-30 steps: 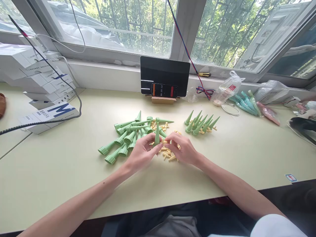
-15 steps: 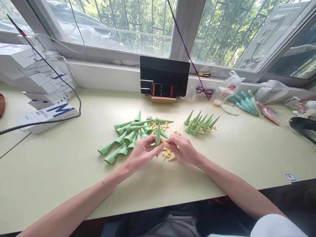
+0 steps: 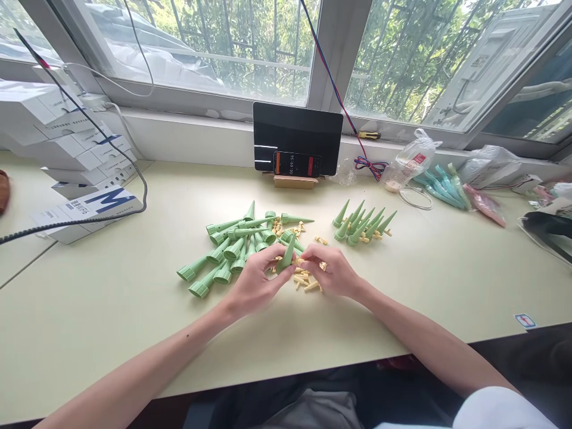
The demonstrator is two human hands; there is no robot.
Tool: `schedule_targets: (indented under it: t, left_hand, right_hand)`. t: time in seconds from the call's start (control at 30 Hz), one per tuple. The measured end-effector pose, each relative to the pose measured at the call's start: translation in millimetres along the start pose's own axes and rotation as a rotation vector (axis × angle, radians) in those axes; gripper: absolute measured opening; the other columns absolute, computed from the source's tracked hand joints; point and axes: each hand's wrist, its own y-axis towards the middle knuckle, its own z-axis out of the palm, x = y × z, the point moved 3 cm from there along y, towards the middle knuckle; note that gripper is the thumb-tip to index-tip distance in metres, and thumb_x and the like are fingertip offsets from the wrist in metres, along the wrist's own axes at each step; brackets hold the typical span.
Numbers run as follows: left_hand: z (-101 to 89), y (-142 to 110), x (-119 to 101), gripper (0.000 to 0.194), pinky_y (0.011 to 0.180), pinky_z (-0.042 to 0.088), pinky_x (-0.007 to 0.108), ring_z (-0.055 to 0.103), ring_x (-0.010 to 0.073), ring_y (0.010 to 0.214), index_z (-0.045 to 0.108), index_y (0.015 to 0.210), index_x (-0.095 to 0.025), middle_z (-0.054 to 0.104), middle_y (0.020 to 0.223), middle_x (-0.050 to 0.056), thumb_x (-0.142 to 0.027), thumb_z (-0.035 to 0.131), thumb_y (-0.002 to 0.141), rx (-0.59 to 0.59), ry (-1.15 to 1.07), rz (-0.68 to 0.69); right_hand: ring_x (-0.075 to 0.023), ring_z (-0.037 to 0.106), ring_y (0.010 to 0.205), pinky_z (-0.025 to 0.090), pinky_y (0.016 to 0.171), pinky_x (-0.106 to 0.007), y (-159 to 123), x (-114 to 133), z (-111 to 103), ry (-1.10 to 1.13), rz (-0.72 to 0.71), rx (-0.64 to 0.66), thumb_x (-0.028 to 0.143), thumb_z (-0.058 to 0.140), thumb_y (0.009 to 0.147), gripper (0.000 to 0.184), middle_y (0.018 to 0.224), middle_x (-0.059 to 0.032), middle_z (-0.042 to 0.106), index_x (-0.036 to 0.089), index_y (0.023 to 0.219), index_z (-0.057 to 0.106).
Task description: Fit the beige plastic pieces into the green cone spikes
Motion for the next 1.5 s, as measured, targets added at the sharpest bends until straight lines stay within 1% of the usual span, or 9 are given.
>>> schedule_targets:
  t: [0.33,0.5,0.7,1.27,1.4,1.5]
  left_hand:
    - [0.1,-0.5,-2.0,0.007,0.072,0.049,0.028,0.059,0.0161,0.085,0.063,0.097,-0.018,0.063,0.090,0.004,-0.019,0.057,0.093,-0.030,0.102,0.072]
    - [0.2,-1.6,-1.6,0.005,0.070,0.047,0.027,0.058,0.0149,0.082,0.061,0.095,-0.018,0.061,0.088,0.002,-0.019,0.057,0.093,-0.036,0.127,0.089]
    - [0.2,-2.2,-1.8,0.004,0.070,0.046,0.026,0.057,0.0146,0.081,0.061,0.095,-0.019,0.061,0.088,0.002,-0.018,0.057,0.092,-0.044,0.150,0.113]
    - [-0.6,-2.1,-5.1,0.004,0.066,0.043,0.026,0.053,0.0131,0.075,0.060,0.092,-0.019,0.059,0.083,0.001,-0.017,0.057,0.092,-0.062,0.208,0.155]
    - [0.1,-1.7,-6.8,0.004,0.067,0.045,0.026,0.055,0.0134,0.076,0.061,0.092,-0.019,0.061,0.083,0.001,-0.020,0.057,0.092,-0.072,0.212,0.128]
    - [0.4,-0.6,-6.7,0.006,0.071,0.049,0.026,0.060,0.0139,0.080,0.062,0.094,-0.019,0.064,0.087,0.002,-0.022,0.057,0.093,-0.086,0.171,0.071]
  right_hand:
    - [-0.0087,0.043,0.055,0.037,0.051,-0.022,-0.5,-1.2,0.5,0.131,0.127,0.021,0.032,0.055,0.093,0.020,0.065,0.0025,0.050,0.017,0.080,0.058]
    - [-0.0079,0.041,0.049,0.034,0.046,-0.021,-0.8,-0.4,0.9,0.188,0.167,0.035,0.035,0.055,0.094,0.023,0.059,0.0046,0.047,0.017,0.081,0.056]
    - [-0.0077,0.041,0.047,0.034,0.044,-0.021,-1.2,-1.4,1.2,0.219,0.192,0.045,0.041,0.054,0.094,0.028,0.057,0.0053,0.045,0.017,0.080,0.055]
    - [-0.0074,0.039,0.047,0.031,0.045,-0.021,-0.4,-0.1,0.6,0.231,0.195,0.048,0.040,0.053,0.095,0.027,0.057,0.0052,0.044,0.017,0.080,0.055]
    - [-0.0080,0.039,0.050,0.032,0.047,-0.022,0.1,0.4,0.5,0.198,0.189,0.029,0.042,0.053,0.095,0.030,0.060,0.0040,0.046,0.017,0.079,0.056]
    - [-0.0086,0.038,0.051,0.032,0.048,-0.023,0.3,-1.2,-0.1,0.112,0.170,-0.032,0.044,0.053,0.095,0.034,0.060,0.0033,0.046,0.017,0.074,0.056]
